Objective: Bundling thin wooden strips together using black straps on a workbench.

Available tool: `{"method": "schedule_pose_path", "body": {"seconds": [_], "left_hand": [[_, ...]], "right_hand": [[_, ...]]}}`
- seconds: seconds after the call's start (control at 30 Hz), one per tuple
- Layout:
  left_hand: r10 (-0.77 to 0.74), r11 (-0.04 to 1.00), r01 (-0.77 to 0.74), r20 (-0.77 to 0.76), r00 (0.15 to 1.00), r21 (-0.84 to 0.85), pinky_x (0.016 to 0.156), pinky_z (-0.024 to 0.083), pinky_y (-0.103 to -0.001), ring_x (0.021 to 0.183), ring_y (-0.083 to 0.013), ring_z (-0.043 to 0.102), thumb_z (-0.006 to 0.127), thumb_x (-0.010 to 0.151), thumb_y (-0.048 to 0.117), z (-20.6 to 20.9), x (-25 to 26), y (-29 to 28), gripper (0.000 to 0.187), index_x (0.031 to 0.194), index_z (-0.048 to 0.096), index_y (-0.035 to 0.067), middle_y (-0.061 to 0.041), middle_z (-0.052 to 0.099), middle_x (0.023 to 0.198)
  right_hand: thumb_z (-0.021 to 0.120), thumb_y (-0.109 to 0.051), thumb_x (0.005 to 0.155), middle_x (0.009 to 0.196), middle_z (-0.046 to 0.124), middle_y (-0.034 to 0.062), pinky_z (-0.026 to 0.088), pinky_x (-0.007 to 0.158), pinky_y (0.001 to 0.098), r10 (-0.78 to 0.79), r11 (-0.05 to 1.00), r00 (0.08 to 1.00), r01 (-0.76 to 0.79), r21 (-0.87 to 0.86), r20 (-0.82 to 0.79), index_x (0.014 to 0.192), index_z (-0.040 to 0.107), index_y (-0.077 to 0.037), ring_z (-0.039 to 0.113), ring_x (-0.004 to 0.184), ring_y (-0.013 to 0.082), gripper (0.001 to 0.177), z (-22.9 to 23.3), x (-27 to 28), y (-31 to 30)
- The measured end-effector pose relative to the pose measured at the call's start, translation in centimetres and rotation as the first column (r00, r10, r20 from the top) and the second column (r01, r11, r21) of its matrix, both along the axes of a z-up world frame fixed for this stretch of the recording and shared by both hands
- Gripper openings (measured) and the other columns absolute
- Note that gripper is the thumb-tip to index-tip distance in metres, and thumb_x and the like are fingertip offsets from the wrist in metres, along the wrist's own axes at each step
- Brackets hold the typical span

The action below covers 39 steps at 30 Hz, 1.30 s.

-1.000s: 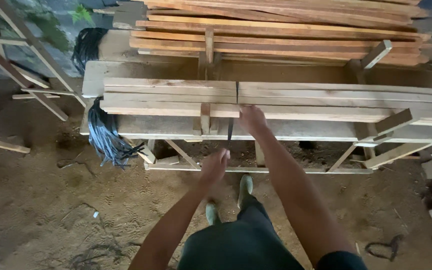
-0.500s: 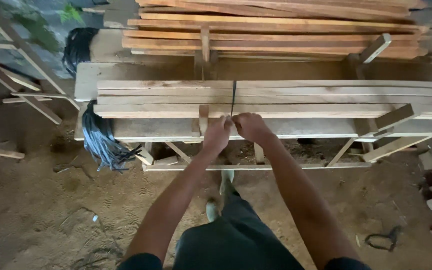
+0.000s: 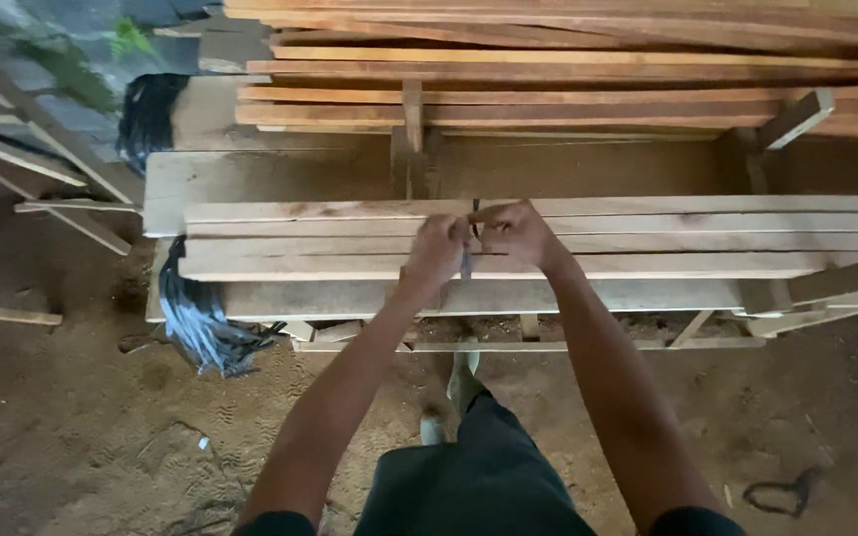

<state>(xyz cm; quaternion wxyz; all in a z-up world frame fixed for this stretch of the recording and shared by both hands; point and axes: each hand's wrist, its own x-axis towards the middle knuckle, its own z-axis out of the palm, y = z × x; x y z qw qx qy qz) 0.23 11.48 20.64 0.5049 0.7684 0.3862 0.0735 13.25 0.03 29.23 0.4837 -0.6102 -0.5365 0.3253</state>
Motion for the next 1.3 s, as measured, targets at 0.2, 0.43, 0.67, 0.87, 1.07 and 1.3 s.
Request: {"method": "schedule_pose_path", "body": {"seconds": [0.2, 0.43, 0.67, 0.87, 1.07, 1.3], "left_hand": [[0.125, 0.991, -0.123, 0.053, 0.991, -0.053, 0.087, 0.053, -0.054, 0.096, -0.0395, 0.072, 0.049, 0.104, 0.044, -0.7, 3.7, 4.9, 0.043, 0.099, 0.071, 0.007, -0.019, 0.073, 0.092], [0.277, 0.946, -0.243, 0.147, 0.949, -0.214, 0.075, 0.059, -0.046, 0.088, -0.0324, 0.075, 0.052, 0.105, 0.054, -5.1, 7.5, 7.1, 0.045, 0.106, 0.072, 0.013, -0.015, 0.074, 0.086], [0.321, 0.907, -0.257, 0.151, 0.935, -0.335, 0.067, 0.049, -0.037, 0.058, -0.0194, 0.061, 0.055, 0.101, 0.066, -1.9, 6.4, 6.7, 0.059, 0.077, 0.068, 0.014, -0.005, 0.062, 0.06], [0.264, 0.957, -0.238, 0.16, 0.951, -0.168, 0.07, 0.05, -0.042, 0.062, -0.0249, 0.067, 0.053, 0.105, 0.058, -1.5, 6.4, 6.6, 0.054, 0.086, 0.073, 0.011, -0.011, 0.064, 0.06], [0.298, 0.948, -0.255, 0.251, 0.921, -0.193, 0.059, 0.04, -0.034, 0.053, -0.0191, 0.049, 0.059, 0.102, 0.035, 4.6, 6.5, 5.9, 0.044, 0.066, 0.058, 0.01, -0.007, 0.05, 0.053], [0.153, 0.987, -0.119, 0.384, 0.911, -0.111, 0.063, 0.061, -0.042, 0.084, -0.0347, 0.074, 0.066, 0.101, 0.014, -4.2, 7.1, 6.2, 0.017, 0.108, 0.076, 0.003, -0.021, 0.074, 0.097]], "right_hand": [[0.069, 0.002, 0.085, 0.057, 0.042, -0.0029, 0.037, 0.053, 0.0278, -0.112, 0.993, 0.98, 0.118, 0.03, -0.162, 0.059, 0.059, -0.012, 0.04, 0.052, 0.0099, 0.031, -3.1, 4.3, 5.5], [0.072, -0.038, 0.093, 0.087, 0.067, 0.0091, 0.05, 0.07, 0.0415, -0.465, 0.83, 0.84, 0.304, -0.468, -0.28, 0.102, 0.073, -0.009, 0.063, 0.085, 0.0224, 0.031, -20.1, 9.5, 11.8], [0.084, -0.045, 0.085, 0.109, 0.069, 0.0069, 0.053, 0.084, 0.0382, -0.451, 0.887, 0.671, 0.262, -0.381, -0.589, 0.133, 0.062, -0.009, 0.067, 0.105, 0.0217, 0.063, -20.4, 10.2, 10.0], [0.078, -0.044, 0.086, 0.122, 0.066, 0.0093, 0.047, 0.106, 0.0439, -0.24, 0.962, 0.695, 0.263, -0.072, -0.677, 0.123, 0.068, -0.009, 0.061, 0.12, 0.0248, 0.052, -24.1, 10.8, 9.9], [0.084, -0.033, 0.088, 0.124, 0.062, 0.0139, 0.048, 0.102, 0.0506, -0.346, 0.92, 0.496, 0.348, -0.183, -0.796, 0.127, 0.064, -0.006, 0.062, 0.115, 0.0329, 0.052, -23.4, 10.6, 10.1], [0.08, -0.033, 0.094, 0.126, 0.063, 0.012, 0.047, 0.101, 0.0491, -0.38, 0.898, 0.547, 0.41, -0.158, -0.746, 0.131, 0.065, -0.008, 0.063, 0.11, 0.0272, 0.048, -21.9, 9.4, 9.9]]}}
